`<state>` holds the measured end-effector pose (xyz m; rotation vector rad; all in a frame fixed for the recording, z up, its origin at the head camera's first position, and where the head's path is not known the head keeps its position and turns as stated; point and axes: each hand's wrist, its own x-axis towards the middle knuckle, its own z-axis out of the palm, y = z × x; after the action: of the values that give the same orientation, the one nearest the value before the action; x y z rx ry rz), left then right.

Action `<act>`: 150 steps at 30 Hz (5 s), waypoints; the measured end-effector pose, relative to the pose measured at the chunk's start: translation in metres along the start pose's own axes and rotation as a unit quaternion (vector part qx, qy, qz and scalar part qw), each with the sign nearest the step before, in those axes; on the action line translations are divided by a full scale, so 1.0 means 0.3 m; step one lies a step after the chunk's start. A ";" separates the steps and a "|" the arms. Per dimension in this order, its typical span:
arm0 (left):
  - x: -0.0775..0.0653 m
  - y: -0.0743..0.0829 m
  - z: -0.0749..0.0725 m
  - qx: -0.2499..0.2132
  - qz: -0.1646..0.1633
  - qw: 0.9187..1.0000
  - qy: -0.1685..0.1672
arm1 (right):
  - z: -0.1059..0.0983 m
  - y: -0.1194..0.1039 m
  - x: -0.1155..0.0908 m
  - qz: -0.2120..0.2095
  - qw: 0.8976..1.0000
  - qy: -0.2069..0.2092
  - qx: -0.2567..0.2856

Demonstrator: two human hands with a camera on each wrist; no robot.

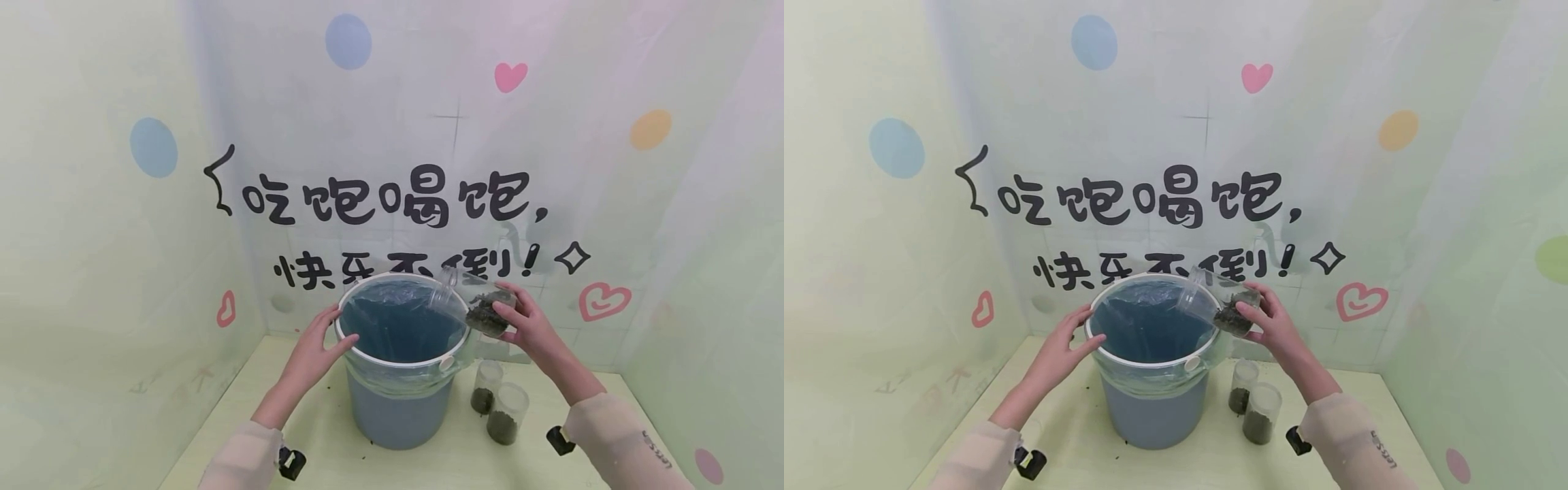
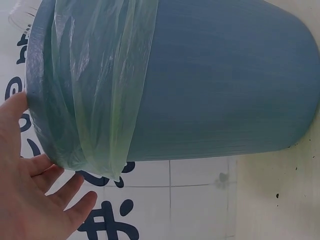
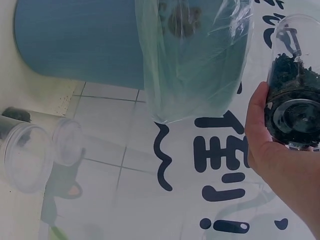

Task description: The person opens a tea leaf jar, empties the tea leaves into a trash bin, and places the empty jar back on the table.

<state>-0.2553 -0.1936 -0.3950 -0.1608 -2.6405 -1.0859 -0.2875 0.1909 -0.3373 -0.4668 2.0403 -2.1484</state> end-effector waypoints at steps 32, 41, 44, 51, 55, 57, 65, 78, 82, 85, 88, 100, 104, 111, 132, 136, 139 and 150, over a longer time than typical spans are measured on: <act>-0.002 -0.002 0.004 -0.009 -0.006 1.000 0.011 | 0.020 -0.056 0.037 0.015 0.988 0.004 -0.153; -0.002 -0.002 0.004 -0.010 -0.009 1.000 0.012 | 0.020 -0.059 0.039 0.017 0.985 0.007 -0.170; -0.003 -0.002 0.003 -0.008 -0.008 1.000 0.011 | 0.020 -0.059 0.038 0.019 0.984 0.009 -0.174; -0.002 -0.006 0.006 -0.006 -0.009 1.000 0.012 | 0.020 -0.059 0.041 0.017 0.984 0.006 -0.177; -0.002 -0.004 0.006 -0.006 -0.009 1.000 0.012 | 0.020 -0.059 0.043 0.017 0.984 0.004 -0.180; -0.002 -0.005 0.007 -0.005 -0.006 1.000 0.014 | 0.020 -0.059 0.045 0.016 0.983 0.002 -0.183; -0.004 -0.008 0.010 -0.009 -0.003 1.000 0.020 | 0.025 -0.069 0.047 0.001 0.980 -0.009 -0.198; -0.003 -0.011 0.013 -0.010 -0.007 1.000 0.017 | 0.039 -0.080 0.061 0.005 0.974 -0.016 -0.224; -0.001 -0.013 0.014 -0.010 -0.006 1.000 0.016 | 0.044 -0.086 0.062 0.006 0.973 -0.020 -0.229; 0.001 -0.013 0.014 -0.009 -0.006 1.000 0.016 | 0.050 -0.090 0.062 0.005 0.972 -0.021 -0.234; 0.001 -0.013 0.013 -0.009 -0.005 1.000 0.017 | 0.052 -0.091 0.065 0.003 0.971 -0.023 -0.237; -0.001 -0.010 0.013 -0.013 -0.006 1.000 0.018 | 0.056 -0.085 0.071 -0.003 0.971 -0.030 -0.235; -0.002 -0.009 0.014 -0.016 -0.008 1.000 0.020 | 0.061 -0.084 0.070 -0.003 0.971 -0.032 -0.237; -0.003 -0.010 0.012 -0.013 -0.005 1.000 0.022 | 0.060 -0.082 0.070 -0.008 0.973 -0.042 -0.227; -0.005 -0.007 0.011 -0.016 -0.008 1.000 0.021 | 0.065 -0.076 0.070 -0.034 0.966 -0.050 -0.250; -0.005 -0.005 0.011 -0.019 -0.013 1.000 0.016 | 0.063 -0.074 0.070 -0.038 0.964 -0.050 -0.258; -0.005 -0.002 0.010 -0.017 -0.012 1.000 0.016 | 0.063 -0.075 0.070 -0.040 0.963 -0.051 -0.263; -0.008 0.001 0.009 -0.015 -0.008 1.000 0.019 | 0.067 -0.077 0.071 -0.027 0.961 -0.050 -0.271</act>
<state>-0.2535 -0.1916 -0.3974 -0.1237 -2.5973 -1.1242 -0.2985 0.1669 -0.3111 -0.6806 2.5655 -1.5216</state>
